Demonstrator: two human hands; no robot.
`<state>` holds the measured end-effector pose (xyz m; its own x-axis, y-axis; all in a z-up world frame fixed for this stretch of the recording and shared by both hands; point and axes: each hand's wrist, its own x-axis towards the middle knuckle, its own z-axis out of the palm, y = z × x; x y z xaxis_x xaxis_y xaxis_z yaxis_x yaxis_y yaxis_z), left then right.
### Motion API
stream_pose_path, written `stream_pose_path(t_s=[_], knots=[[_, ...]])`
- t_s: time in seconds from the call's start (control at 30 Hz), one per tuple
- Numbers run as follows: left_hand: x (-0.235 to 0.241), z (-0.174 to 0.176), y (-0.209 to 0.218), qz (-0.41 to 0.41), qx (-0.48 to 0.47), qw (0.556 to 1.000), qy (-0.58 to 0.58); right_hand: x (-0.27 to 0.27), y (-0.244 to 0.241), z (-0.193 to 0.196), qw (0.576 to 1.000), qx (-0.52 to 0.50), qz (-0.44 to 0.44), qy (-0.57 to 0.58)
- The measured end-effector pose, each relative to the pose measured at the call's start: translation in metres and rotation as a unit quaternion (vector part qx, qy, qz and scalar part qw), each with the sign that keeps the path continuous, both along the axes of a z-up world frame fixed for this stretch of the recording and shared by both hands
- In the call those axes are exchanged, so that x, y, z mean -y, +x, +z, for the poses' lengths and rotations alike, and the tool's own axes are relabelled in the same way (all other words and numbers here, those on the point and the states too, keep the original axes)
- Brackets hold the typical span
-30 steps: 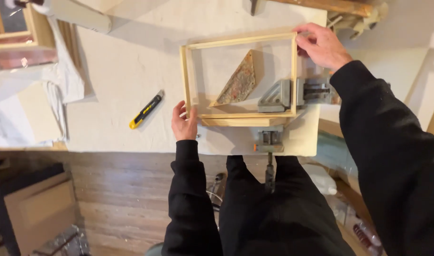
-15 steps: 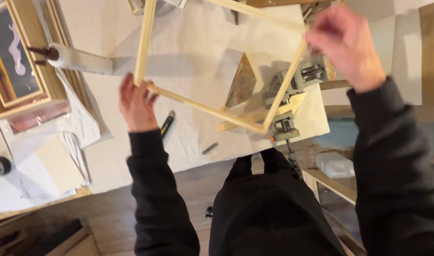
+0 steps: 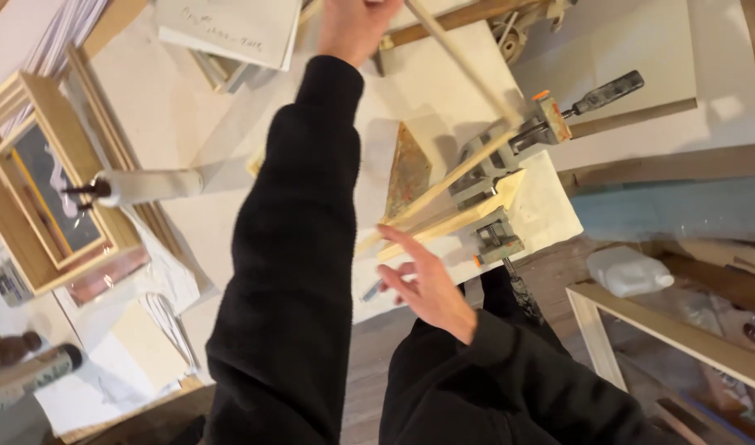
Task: The person applies wood glue from a bottle to the mitered end of a wooden frame molding piece, fits the pieces together at the corner, and seats the assembled frame into a corner clamping vise on the workbench. They tighten the vise screwdriver-style handle, tap the frame corner with a hammer, and use a utility knife to trim excess from the joint while holding the frame square.
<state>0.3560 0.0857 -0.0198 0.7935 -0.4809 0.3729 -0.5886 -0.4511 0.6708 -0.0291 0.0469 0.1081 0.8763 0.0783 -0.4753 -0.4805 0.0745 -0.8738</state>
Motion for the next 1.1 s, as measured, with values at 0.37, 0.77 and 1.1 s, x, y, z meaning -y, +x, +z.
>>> stream_pose_path(t_s=[0.37, 0.77, 1.1], knots=[[0.033, -0.055, -0.049, -0.046, -0.232, 0.971, 0.04, -0.023, 0.025, -0.043, 0.955, -0.117, -0.067, 0.265], [0.034, -0.08, -0.084, 0.001, -0.254, 0.963, 0.087, -0.026, 0.02, -0.052, 0.929, -0.168, -0.059, 0.324], [-0.147, 0.037, -0.17, 0.094, -0.23, 0.961, -0.12, -0.01, -0.023, -0.021, 0.952, -0.14, 0.056, 0.268]])
